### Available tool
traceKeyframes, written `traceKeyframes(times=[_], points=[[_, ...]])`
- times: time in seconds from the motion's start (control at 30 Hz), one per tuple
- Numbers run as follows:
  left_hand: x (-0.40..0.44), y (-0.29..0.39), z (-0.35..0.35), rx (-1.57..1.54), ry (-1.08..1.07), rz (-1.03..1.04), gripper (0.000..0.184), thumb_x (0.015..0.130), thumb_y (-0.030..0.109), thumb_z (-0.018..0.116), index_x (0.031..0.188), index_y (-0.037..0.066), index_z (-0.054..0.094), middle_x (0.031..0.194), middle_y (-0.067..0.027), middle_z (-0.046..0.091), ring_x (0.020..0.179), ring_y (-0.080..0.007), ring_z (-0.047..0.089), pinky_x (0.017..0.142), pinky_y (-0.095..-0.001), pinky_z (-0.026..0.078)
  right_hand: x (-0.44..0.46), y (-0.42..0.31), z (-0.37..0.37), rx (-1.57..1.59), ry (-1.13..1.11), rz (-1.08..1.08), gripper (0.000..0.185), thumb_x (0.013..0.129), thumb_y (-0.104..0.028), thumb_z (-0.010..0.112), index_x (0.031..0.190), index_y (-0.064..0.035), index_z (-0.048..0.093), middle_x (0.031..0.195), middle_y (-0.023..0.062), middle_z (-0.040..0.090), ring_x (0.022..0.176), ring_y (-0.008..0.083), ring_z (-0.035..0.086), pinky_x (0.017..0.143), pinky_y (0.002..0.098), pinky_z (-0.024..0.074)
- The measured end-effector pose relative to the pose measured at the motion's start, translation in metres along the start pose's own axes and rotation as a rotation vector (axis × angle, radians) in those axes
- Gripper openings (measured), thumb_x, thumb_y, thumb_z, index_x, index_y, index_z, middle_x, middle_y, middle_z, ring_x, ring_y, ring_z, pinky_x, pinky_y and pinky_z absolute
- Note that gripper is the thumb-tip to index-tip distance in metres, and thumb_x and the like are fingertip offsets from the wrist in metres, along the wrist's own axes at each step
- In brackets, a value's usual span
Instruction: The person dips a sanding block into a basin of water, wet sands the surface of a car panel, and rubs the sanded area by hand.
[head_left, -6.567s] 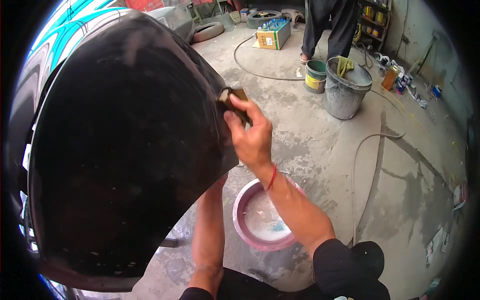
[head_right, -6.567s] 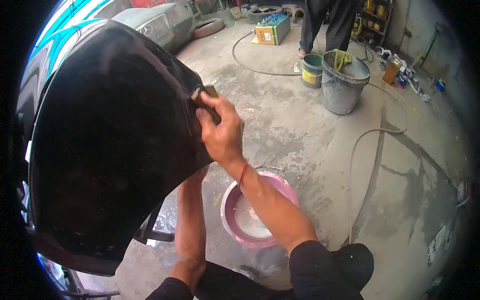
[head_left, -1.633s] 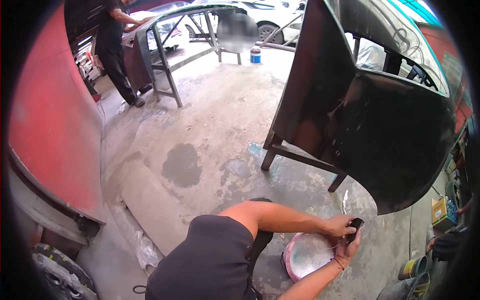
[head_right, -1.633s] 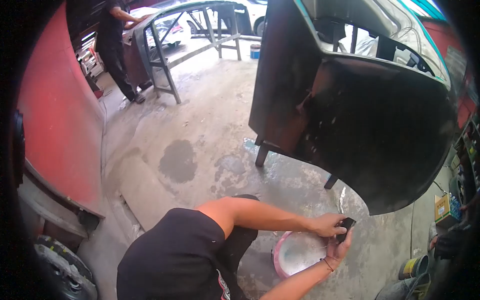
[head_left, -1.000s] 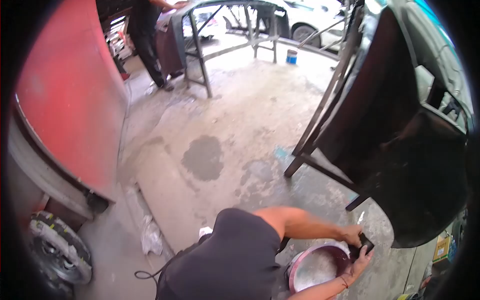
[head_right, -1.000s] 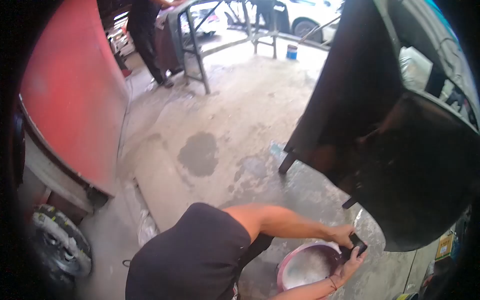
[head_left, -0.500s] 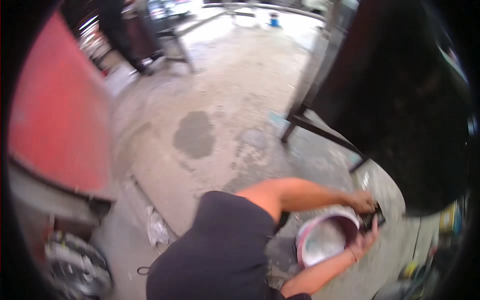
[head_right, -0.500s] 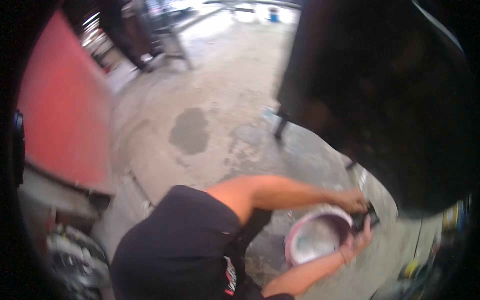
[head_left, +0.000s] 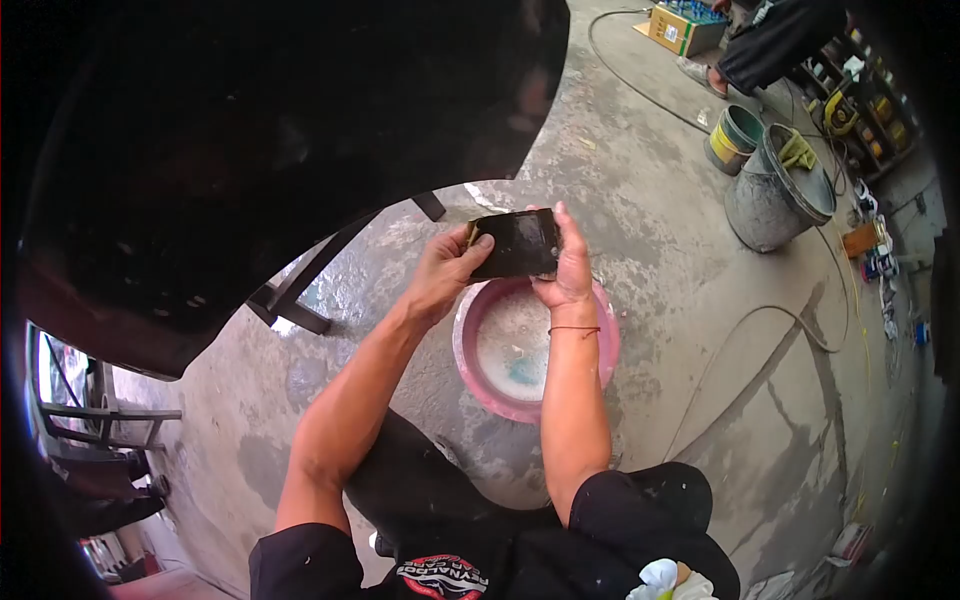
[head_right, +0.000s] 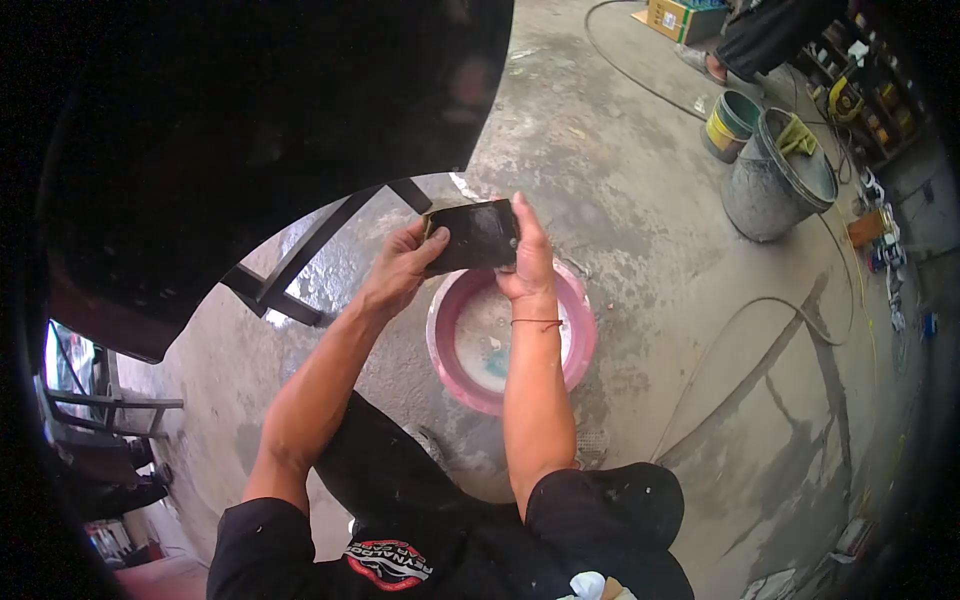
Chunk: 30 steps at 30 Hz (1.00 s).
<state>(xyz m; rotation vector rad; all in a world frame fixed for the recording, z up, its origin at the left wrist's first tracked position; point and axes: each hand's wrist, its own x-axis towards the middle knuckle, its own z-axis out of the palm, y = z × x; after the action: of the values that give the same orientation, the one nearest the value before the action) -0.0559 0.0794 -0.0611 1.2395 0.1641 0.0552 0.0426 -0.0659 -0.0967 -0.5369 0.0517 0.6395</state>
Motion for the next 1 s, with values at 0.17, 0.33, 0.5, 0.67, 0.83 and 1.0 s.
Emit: traceKeyframes(times=[0.17, 0.33, 0.5, 0.67, 0.83, 1.0], points=[[0.000, 0.000, 0.004, 0.079, 0.111, -0.091, 0.025, 0.103, 0.015, 0.057, 0.120, -0.003, 0.064, 0.104, -0.0040, 0.070, 0.088, -0.0099, 0.066, 0.084, -0.0268, 0.055, -0.014, -0.015, 0.004, -0.321, -0.111, -0.061, 0.037, 0.096, -0.038, 0.066, 0.109, -0.0034, 0.068, 0.091, 0.0044, 0.070, 0.081, 0.0140, 0.067, 0.076, 0.0295, 0.0553], [0.009, -0.018, -0.007, -0.009, 0.180, -0.041, 0.025, 0.104, 0.018, 0.054, 0.115, -0.002, 0.066, 0.101, -0.0038, 0.069, 0.084, -0.0098, 0.065, 0.080, -0.0265, 0.055, 0.000, -0.022, -0.013, -0.716, 0.393, -0.490, 0.040, 0.097, -0.034, 0.064, 0.115, 0.0022, 0.065, 0.093, 0.0075, 0.070, 0.085, 0.0135, 0.066, 0.073, 0.0271, 0.0529], [0.013, -0.025, -0.014, 0.006, 0.233, -0.061, 0.027, 0.105, 0.021, 0.052, 0.115, -0.001, 0.066, 0.101, -0.0040, 0.070, 0.085, -0.0105, 0.065, 0.081, -0.0262, 0.055, -0.016, -0.031, -0.005, -1.049, 0.145, -0.271, 0.052, 0.094, -0.029, 0.067, 0.128, 0.0071, 0.053, 0.118, 0.0166, 0.066, 0.108, 0.0239, 0.063, 0.093, 0.0350, 0.0503], [0.012, -0.028, -0.002, -0.031, 0.032, -0.084, 0.035, 0.107, 0.028, 0.047, 0.126, 0.001, 0.060, 0.118, -0.0068, 0.067, 0.106, -0.0150, 0.065, 0.096, -0.0307, 0.052, -0.003, 0.020, -0.013, -1.208, 0.032, -0.543, 0.048, 0.092, -0.020, 0.071, 0.131, 0.0030, 0.054, 0.122, 0.0143, 0.064, 0.109, 0.0200, 0.062, 0.093, 0.0319, 0.0499], [0.002, -0.020, 0.012, 0.109, -0.083, -0.022, 0.055, 0.109, 0.040, 0.039, 0.144, 0.000, 0.046, 0.146, -0.0140, 0.050, 0.134, -0.0212, 0.048, 0.115, -0.0343, 0.034, 0.000, 0.025, -0.019, -1.183, 0.051, -0.557, 0.044, 0.092, -0.015, 0.067, 0.132, 0.0011, 0.058, 0.117, 0.0176, 0.067, 0.105, 0.0272, 0.067, 0.090, 0.0354, 0.0528], [-0.003, -0.009, 0.020, 0.756, -0.039, 0.135, 0.058, 0.107, 0.042, 0.042, 0.149, 0.002, 0.042, 0.158, -0.0226, 0.031, 0.148, -0.0284, 0.026, 0.118, -0.0373, 0.028, -0.002, 0.031, -0.028, -0.172, -0.307, -0.103, 0.038, 0.097, -0.006, 0.057, 0.135, -0.0013, 0.056, 0.119, 0.0072, 0.066, 0.104, 0.0167, 0.066, 0.089, 0.0312, 0.0545]])
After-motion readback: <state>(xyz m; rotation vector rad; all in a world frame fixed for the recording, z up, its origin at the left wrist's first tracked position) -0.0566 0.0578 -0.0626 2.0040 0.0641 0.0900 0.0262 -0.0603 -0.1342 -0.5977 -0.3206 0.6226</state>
